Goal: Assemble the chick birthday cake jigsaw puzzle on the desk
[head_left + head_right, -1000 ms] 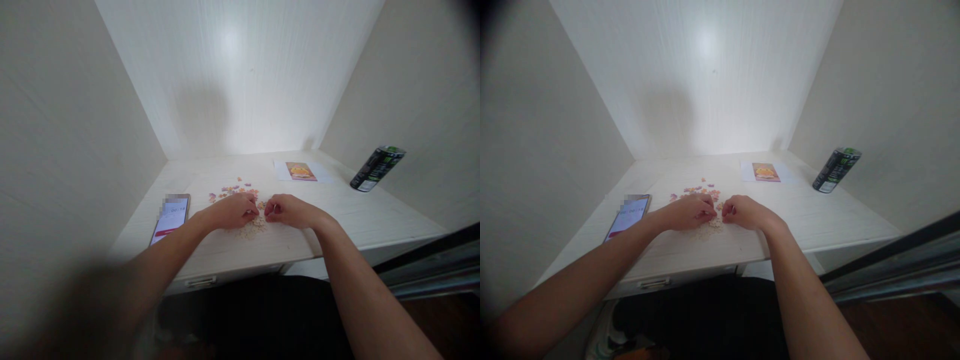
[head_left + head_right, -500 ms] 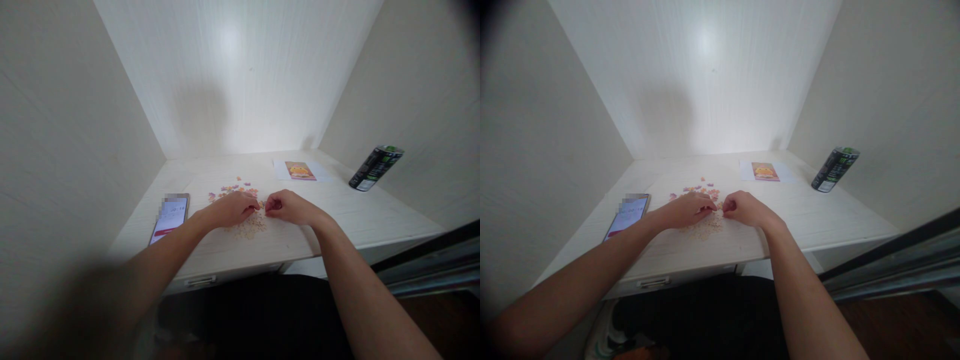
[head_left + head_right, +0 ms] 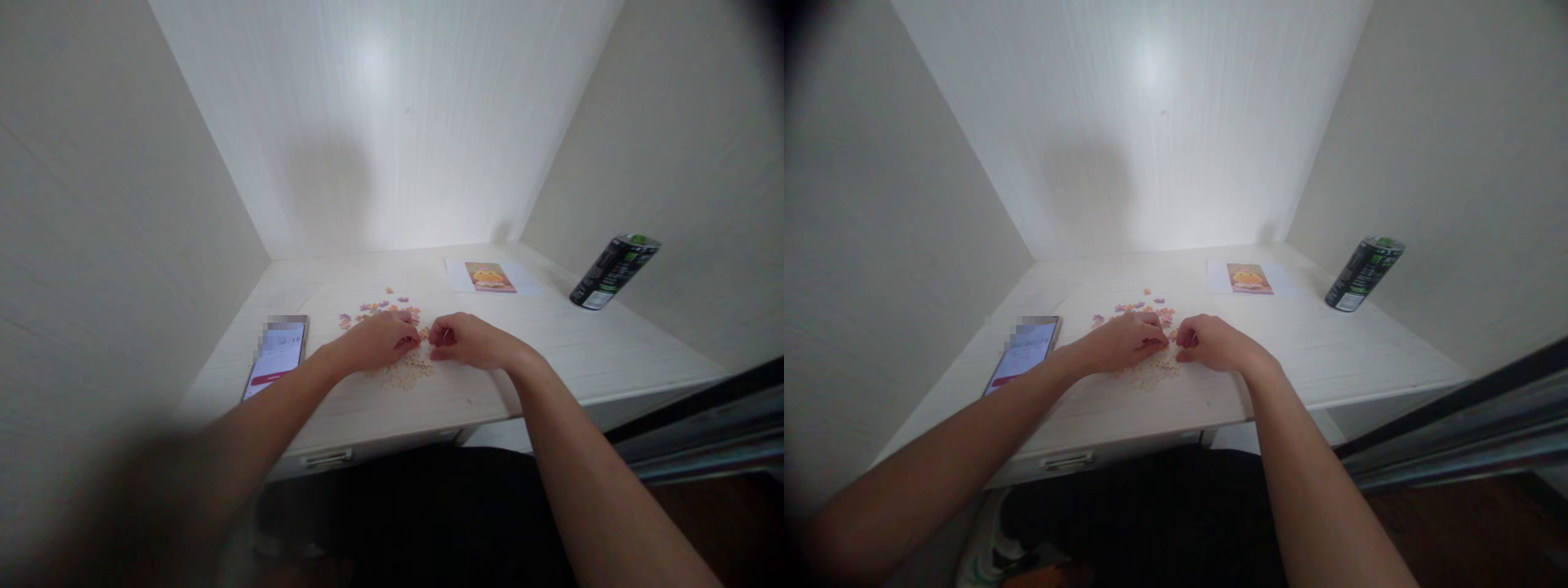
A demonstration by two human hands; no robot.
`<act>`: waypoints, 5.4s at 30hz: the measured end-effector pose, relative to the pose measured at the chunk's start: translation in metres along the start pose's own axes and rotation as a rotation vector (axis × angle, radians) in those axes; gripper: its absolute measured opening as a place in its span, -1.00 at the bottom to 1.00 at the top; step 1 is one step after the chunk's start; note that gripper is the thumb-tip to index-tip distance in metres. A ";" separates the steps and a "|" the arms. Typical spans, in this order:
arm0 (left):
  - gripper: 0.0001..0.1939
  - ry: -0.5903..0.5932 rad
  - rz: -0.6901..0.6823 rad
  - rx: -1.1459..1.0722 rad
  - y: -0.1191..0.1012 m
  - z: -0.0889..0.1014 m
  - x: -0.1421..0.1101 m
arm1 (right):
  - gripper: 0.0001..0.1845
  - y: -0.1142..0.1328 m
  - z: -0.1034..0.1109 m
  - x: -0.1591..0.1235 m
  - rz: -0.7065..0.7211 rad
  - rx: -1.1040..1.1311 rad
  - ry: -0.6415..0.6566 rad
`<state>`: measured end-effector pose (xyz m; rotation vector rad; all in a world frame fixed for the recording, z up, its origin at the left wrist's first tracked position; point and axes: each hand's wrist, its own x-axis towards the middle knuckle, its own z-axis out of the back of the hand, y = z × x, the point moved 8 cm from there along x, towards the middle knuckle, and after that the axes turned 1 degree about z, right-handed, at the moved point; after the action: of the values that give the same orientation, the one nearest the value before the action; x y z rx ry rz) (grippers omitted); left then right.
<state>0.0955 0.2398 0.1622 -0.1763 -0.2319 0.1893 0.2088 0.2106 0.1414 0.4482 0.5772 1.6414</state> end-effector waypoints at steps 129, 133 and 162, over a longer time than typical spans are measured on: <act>-0.82 0.440 0.213 -0.259 0.018 0.011 -0.018 | -0.85 0.057 -0.007 -0.006 0.149 -0.189 -0.038; -0.83 0.414 0.203 -0.255 0.016 0.014 -0.018 | -0.84 0.062 -0.012 -0.010 0.172 -0.159 0.053; -0.86 0.431 0.209 -0.386 0.036 0.013 -0.024 | -0.81 0.059 -0.013 -0.019 0.134 -0.119 0.173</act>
<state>0.0639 0.2718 0.1626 -0.6178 0.1846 0.3074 0.1572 0.1843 0.1669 0.2631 0.5835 1.8448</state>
